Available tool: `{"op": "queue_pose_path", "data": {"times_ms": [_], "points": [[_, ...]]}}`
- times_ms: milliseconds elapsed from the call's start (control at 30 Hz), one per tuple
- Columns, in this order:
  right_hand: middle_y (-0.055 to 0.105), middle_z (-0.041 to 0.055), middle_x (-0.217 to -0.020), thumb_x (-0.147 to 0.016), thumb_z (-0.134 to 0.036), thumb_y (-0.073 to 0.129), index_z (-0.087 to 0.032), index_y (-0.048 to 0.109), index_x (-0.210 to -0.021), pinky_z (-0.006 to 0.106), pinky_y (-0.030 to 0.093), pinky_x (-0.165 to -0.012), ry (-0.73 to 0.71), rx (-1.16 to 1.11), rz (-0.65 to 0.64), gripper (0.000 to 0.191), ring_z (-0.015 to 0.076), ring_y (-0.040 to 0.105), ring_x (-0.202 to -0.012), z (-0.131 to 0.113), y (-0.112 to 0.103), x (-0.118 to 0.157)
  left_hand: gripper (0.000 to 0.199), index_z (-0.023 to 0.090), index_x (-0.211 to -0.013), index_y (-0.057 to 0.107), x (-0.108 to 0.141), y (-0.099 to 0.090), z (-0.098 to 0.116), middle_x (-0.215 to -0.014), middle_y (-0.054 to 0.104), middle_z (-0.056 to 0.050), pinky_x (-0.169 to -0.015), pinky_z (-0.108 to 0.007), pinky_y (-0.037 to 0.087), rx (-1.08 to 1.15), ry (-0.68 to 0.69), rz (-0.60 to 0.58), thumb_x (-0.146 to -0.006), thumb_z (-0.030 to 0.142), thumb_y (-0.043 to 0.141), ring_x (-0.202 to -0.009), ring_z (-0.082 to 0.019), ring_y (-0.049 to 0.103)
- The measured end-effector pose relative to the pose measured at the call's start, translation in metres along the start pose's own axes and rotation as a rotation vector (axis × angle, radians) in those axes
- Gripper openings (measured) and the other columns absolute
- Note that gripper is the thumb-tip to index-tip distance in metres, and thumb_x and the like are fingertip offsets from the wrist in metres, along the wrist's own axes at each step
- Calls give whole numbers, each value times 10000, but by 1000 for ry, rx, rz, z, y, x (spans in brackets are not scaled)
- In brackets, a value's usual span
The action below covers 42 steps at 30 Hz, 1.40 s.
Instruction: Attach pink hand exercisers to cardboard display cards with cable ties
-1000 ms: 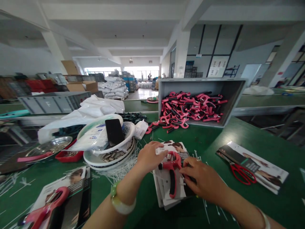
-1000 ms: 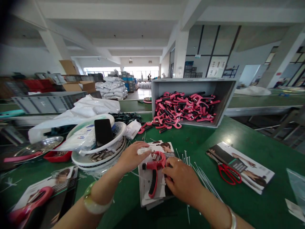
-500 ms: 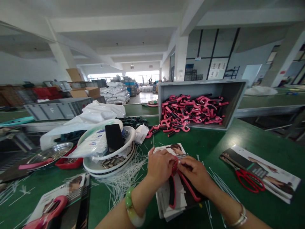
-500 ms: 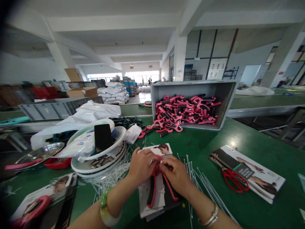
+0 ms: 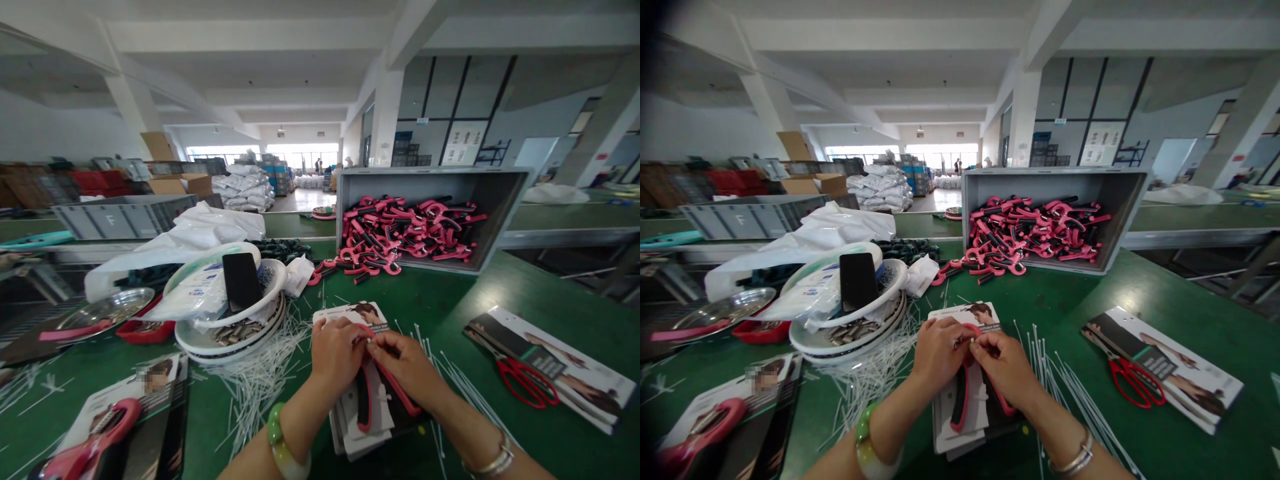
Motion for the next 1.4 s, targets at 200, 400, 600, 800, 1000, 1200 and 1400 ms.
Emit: {"op": "queue_pose_path", "data": {"times_ms": [200, 400, 600, 800, 1000, 1200, 1400], "points": [[596, 19, -684, -769, -435, 538, -179, 626, -713, 281, 423, -636, -12, -9, 28, 276, 167, 538, -666, 1, -1, 1, 154, 331, -845, 706, -1, 2, -3, -864, 692, 10, -873, -425, 340, 9, -8, -20, -782, 245, 594, -892, -211, 599], [593, 17, -676, -756, -426, 538, -172, 623, -696, 276, 415, -638, 30, -17, 15, 275, 163, 534, -663, 1, 0, 1, 151, 321, -837, 707, 0, 4, -1, -865, 689, 8, -911, -435, 322, 25, -2, -22, -786, 238, 591, -892, -209, 598], [577, 1, -630, -733, -365, 541, -172, 603, -628, 262, 400, -608, 98, -37, -26, 228, 152, 521, -631, 4, 2, -5, 229, 288, -883, 693, 3, 6, -3, -896, 705, 17, -870, -368, 382, 156, 24, -68, -765, 154, 550, -908, -196, 601], [588, -1, -606, -696, -309, 544, -177, 603, -602, 262, 399, -563, 101, -27, -47, 172, 156, 527, -593, 3, 4, -9, 202, 269, -968, 659, 6, 1, -6, -891, 711, 24, -805, -293, 443, 386, 61, -148, -809, 235, 539, -855, -164, 626], [610, 8, -715, -697, -244, 572, -185, 660, -811, 270, 440, -612, -74, -19, 124, 156, 156, 552, -648, 4, -5, -3, 153, 216, -806, 671, 5, -5, 1, -962, 647, -39, -846, -322, 411, 262, 177, 85, -829, 192, 521, -940, -183, 572], [649, 57, -904, -781, -238, 532, -208, 678, -801, 360, 433, -876, -257, 173, 72, 151, 206, 582, -943, -11, -1, -5, 160, 231, -799, 664, 15, -21, 12, -916, 608, -27, -1051, -458, 232, 182, 251, 308, -839, 214, 510, -917, -169, 554], [645, 97, -1067, -776, -268, 545, -204, 692, -827, 419, 391, -957, -286, 326, -14, 168, 251, 532, -1110, -10, 6, -16, 198, 239, -833, 643, 22, -28, 20, -930, 621, -30, -1077, -444, 212, 138, 280, 294, -863, 213, 449, -939, -166, 553]]}}
Point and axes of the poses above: each hand's wrist, its own x-axis away from the middle knuckle, its own y-axis out of the palm, z = x × y, the point moved 7 cm from there along -x, towards the middle knuckle
